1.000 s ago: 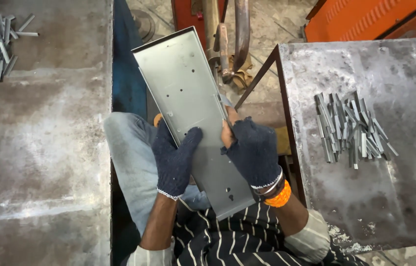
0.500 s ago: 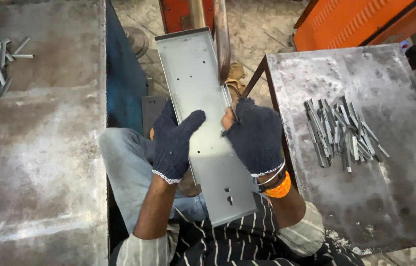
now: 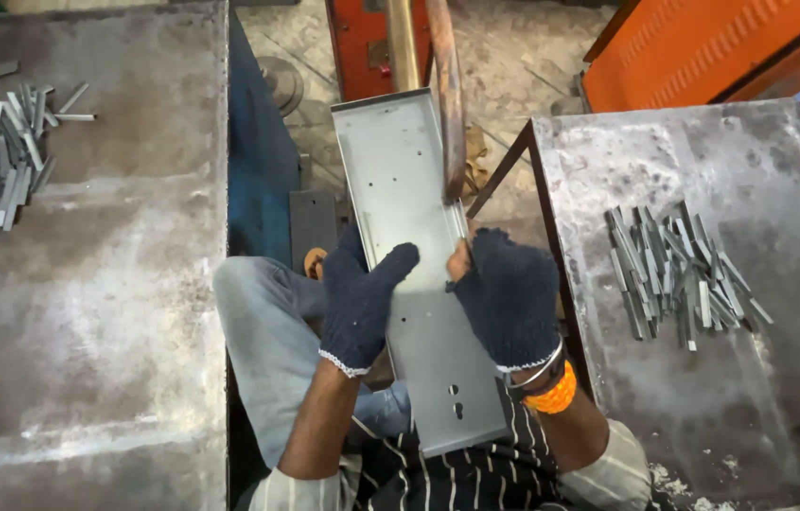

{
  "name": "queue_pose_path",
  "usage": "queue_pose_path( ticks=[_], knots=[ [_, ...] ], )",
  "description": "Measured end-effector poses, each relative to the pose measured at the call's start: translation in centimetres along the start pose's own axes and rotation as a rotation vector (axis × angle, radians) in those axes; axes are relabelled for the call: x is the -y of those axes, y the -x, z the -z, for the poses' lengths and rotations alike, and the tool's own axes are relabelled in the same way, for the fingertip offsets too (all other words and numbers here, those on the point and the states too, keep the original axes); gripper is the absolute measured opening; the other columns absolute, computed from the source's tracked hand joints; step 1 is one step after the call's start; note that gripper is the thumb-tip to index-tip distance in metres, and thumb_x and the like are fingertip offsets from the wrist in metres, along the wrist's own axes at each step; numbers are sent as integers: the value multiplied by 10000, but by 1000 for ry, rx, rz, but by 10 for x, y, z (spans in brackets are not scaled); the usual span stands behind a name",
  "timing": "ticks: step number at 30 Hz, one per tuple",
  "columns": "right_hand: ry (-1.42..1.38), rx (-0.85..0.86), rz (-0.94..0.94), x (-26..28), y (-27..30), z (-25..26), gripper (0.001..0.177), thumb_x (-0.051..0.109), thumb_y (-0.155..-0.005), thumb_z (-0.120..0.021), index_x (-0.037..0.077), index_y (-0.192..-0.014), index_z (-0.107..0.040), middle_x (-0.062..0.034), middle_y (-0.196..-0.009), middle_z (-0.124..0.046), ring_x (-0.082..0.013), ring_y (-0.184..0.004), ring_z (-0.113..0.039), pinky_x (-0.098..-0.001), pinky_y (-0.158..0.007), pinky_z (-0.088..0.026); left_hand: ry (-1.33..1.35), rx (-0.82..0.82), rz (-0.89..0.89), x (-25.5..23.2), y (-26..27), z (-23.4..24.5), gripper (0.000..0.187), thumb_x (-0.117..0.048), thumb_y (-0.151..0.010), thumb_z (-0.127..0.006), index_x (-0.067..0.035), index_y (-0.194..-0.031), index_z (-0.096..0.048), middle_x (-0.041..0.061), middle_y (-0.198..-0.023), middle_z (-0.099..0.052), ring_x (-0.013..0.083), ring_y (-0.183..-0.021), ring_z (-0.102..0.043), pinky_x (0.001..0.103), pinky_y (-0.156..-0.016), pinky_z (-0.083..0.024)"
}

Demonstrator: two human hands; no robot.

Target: Spot welding small metal strips onto a larger metal plate at a manual workstation.

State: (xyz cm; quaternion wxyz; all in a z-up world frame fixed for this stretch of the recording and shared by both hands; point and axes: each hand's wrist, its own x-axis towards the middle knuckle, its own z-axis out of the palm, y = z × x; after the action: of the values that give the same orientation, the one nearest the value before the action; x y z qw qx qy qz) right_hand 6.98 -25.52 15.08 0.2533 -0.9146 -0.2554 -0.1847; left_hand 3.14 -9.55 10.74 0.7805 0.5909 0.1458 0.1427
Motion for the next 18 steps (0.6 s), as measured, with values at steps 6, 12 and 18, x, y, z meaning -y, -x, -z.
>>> queue_pose_path(
  ticks=[6,12,18],
  knots=[
    [-140,-52,1,8,-10,13,152,151,-916,-684,42,-837,-615,-188,-706,-620,-390,-655,-659,-467,-583,-481,60,35,5,-13,-4,-3,370,-90,-839,-757,45,-1179,-705,106,-994,-774,164,-830,-717,325,-727,-593],
    [-109,50,-45,7,-25,20,178,147,-935,-694,18,-855,-601,-220,-657,-591,-421,-652,-646,-498,-581,-479,-78,70,-170,-18,-39,-1,394,-83,-829,-756,44,-1196,-689,110,-1021,-776,144,-848,-725,307,-753,-604],
    [-174,134,-33,-3,-22,17,151,122,-841,-684,11,-826,-582,-209,-667,-610,-411,-684,-667,-495,-609,-505,-134,73,-153,-27,-78,3,349,-78,-803,-753,48,-1129,-745,109,-954,-785,157,-786,-726,311,-720,-607]
  ],
)
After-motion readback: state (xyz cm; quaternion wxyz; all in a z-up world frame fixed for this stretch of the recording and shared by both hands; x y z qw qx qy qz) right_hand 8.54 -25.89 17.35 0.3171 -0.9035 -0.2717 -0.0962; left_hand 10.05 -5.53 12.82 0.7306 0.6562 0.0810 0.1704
